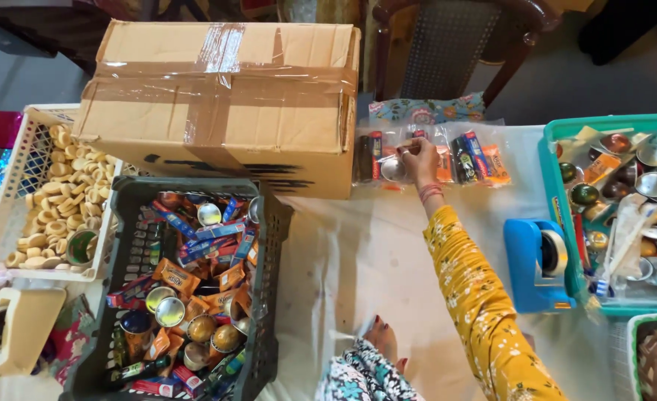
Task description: The person sits at a table and packs small items, including tubes and metal cups, into clear plastic bags. They retrieve items from a grey crate, place them into bags, and arrange the filled bags on the table.
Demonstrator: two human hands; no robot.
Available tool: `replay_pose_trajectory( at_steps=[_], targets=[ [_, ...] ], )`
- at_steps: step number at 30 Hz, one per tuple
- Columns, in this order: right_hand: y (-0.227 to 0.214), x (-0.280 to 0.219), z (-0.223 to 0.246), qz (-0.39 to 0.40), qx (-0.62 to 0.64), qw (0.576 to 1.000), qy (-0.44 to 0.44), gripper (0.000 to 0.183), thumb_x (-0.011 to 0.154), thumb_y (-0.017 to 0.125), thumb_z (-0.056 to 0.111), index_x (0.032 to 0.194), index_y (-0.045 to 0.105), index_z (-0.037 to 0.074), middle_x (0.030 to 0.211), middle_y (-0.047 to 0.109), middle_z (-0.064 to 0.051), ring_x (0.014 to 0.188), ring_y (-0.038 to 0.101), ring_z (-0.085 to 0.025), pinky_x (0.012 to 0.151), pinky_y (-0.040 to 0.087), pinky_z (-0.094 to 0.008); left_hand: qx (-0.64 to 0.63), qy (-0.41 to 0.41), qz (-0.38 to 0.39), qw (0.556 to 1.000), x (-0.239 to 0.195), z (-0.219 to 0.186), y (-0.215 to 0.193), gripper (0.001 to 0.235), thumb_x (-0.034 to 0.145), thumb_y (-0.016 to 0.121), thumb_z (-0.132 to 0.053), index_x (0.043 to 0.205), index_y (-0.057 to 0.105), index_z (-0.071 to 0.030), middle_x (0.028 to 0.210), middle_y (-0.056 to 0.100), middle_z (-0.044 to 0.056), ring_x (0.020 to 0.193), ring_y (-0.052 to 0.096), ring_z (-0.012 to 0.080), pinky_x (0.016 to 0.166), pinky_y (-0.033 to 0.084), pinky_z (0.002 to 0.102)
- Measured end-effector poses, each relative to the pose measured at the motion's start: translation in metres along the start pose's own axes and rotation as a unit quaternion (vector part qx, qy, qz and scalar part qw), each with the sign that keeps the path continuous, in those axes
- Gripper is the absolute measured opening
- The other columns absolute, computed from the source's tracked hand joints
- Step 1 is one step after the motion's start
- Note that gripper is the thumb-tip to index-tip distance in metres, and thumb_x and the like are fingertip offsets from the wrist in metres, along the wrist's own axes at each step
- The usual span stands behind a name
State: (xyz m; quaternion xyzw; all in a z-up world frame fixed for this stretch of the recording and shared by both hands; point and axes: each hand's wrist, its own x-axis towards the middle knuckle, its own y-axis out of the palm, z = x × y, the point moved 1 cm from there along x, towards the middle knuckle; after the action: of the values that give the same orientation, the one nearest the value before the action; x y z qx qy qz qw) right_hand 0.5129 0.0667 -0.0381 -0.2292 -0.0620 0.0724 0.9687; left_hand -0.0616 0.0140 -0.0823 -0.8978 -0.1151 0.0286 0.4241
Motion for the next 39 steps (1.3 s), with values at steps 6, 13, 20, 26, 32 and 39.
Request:
replay_pose_trajectory(
  at_steps=[6,13,20,26,32,39],
  targets=[
    [-0.047,-0.122,0.083,-0.061,0.128,0.989,-0.05,0.065,0.093,0.077,0.015,0.146,0.041,0.002,0.135,0.055,-0.014,0.102,0.066,-0.022,0.086,0.056,-0.035,-0.029,-0.005,0.027,0.999,0.024,-0.011,0.004,0.082,0.082,0.08,-0.033,0.148,0.046,0.001,0.16,0.035,0.021,0.133,0.043,0.0365,0.111,0.037,0.044],
    [-0.104,-0.414,-0.026,0.078,-0.097,0.974,-0.188,0.067,0.094,0.067,0.014,0.151,0.037,-0.004,0.15,0.045,-0.03,0.141,0.041,-0.046,0.118,0.033,-0.05,-0.048,-0.076,-0.065,0.994,0.064,-0.067,-0.056,0.073,0.079,0.08,-0.034,0.142,0.055,-0.007,0.154,0.049,0.013,0.128,0.049,0.0335,0.11,0.04,0.045],
    [-0.169,-0.509,-0.042,0.238,-0.292,0.885,-0.271,0.071,0.079,0.066,0.026,0.146,0.047,0.011,0.158,0.04,-0.015,0.145,0.035,-0.034,0.117,0.026,-0.052,-0.108,0.02,-0.144,0.984,0.078,-0.055,-0.059,0.043,0.09,0.076,-0.027,0.129,0.068,-0.01,0.131,0.068,0.014,0.116,0.065,0.0323,0.1,0.051,0.042],
    [-0.179,-0.512,-0.012,0.195,-0.228,0.903,-0.307,0.058,0.09,0.062,0.028,0.144,0.05,0.011,0.155,0.045,-0.013,0.147,0.038,-0.032,0.121,0.029,-0.049,-0.003,0.09,-0.208,0.974,0.125,-0.091,-0.284,0.015,0.094,0.066,-0.019,0.104,0.073,-0.011,0.105,0.076,0.009,0.093,0.071,0.0303,0.083,0.056,0.043],
    [-0.184,-0.515,-0.004,0.155,-0.243,0.897,-0.336,0.053,0.092,0.061,0.03,0.141,0.053,0.011,0.153,0.047,-0.014,0.145,0.04,-0.03,0.12,0.03,-0.047,0.269,-0.134,-0.383,0.873,0.139,0.074,-0.37,0.02,0.088,0.071,-0.022,0.101,0.073,-0.007,0.096,0.072,0.018,0.094,0.067,0.0371,0.083,0.052,0.05],
    [-0.189,-0.519,0.008,0.165,-0.247,0.903,-0.309,0.052,0.092,0.062,0.029,0.141,0.053,0.012,0.153,0.047,-0.012,0.145,0.039,-0.029,0.12,0.029,-0.047,0.323,-0.449,-0.308,0.774,0.1,0.178,-0.331,0.071,0.074,0.076,-0.028,0.137,0.055,-0.003,0.121,0.059,0.027,0.104,0.06,0.0489,0.085,0.048,0.063]
  ],
)
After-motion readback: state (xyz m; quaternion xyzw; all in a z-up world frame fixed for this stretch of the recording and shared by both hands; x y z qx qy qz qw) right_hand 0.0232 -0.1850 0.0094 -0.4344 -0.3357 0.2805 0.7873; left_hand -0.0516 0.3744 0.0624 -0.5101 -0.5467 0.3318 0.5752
